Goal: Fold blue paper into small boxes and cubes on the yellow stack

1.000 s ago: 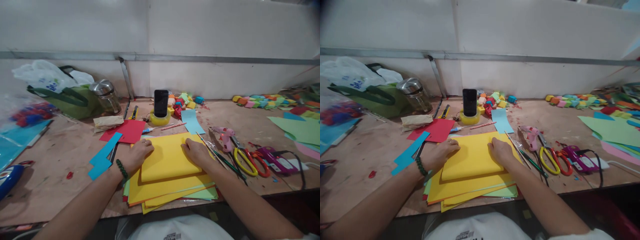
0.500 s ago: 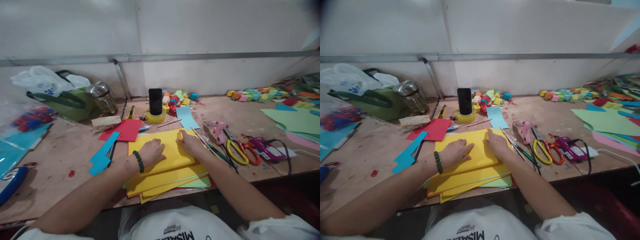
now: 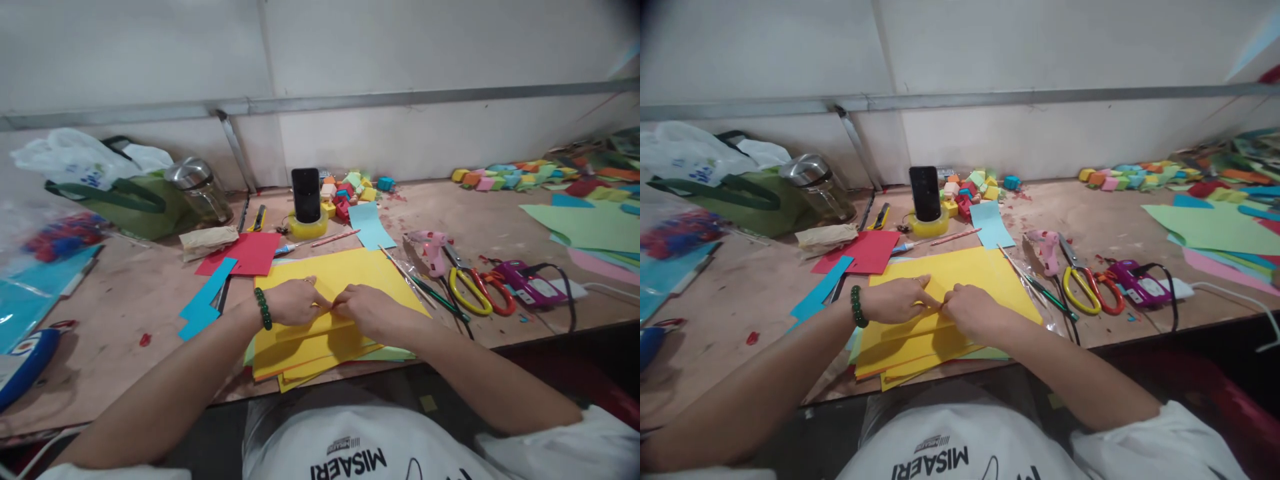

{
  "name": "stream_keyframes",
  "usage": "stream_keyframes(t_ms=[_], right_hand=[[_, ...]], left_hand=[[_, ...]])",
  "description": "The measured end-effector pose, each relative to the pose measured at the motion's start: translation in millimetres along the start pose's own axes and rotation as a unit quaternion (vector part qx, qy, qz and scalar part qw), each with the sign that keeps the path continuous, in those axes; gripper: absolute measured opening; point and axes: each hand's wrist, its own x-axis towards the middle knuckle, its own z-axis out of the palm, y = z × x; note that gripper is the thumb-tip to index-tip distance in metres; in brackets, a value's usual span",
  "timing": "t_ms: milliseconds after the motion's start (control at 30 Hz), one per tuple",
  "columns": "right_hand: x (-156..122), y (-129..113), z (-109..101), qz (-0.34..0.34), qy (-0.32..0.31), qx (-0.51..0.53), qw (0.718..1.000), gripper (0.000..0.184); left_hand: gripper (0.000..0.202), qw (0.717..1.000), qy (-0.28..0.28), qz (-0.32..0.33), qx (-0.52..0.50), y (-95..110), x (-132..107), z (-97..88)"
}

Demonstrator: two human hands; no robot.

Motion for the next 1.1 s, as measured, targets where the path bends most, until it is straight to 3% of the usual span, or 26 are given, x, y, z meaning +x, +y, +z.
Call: stream_keyframes(t_ms=[167, 300, 467, 733, 1100], right_hand=[[-2.3, -3.5, 2.2, -0.017, -0.03, 0.014, 0.999, 0.035], [-10.8, -19.9, -0.1, 0.006, -0.051, -0.03, 0.998, 0.029], [-15.6, -35.6, 4.4, 0.037, -0.019, -0.065, 0.997, 0.033], [-6.3, -21.5, 25.2, -0.013, 0.009, -0.04, 0.999, 0.023], [-36.3, -23.5, 37.1, 0.001, 0.017, -0.043, 0.999, 0.02]], left_hand=[[0.049, 0.999, -0.036, -0.018, -0.019, -8.2, -3.5, 0.2], [0.048, 0.999, -0.026, -0.026, -0.016, -7.2, -10.6, -0.5], [0.045, 1.0, -0.007, -0.007, 0.005, -10.3, -10.9, 4.8], [0.04, 1.0, 0.005, 0.002, -0.01, -14.5, -3.5, 13.7], [0.042, 1.0, 0.0, -0.019, -0.005, -8.6, -3.9, 16.2]])
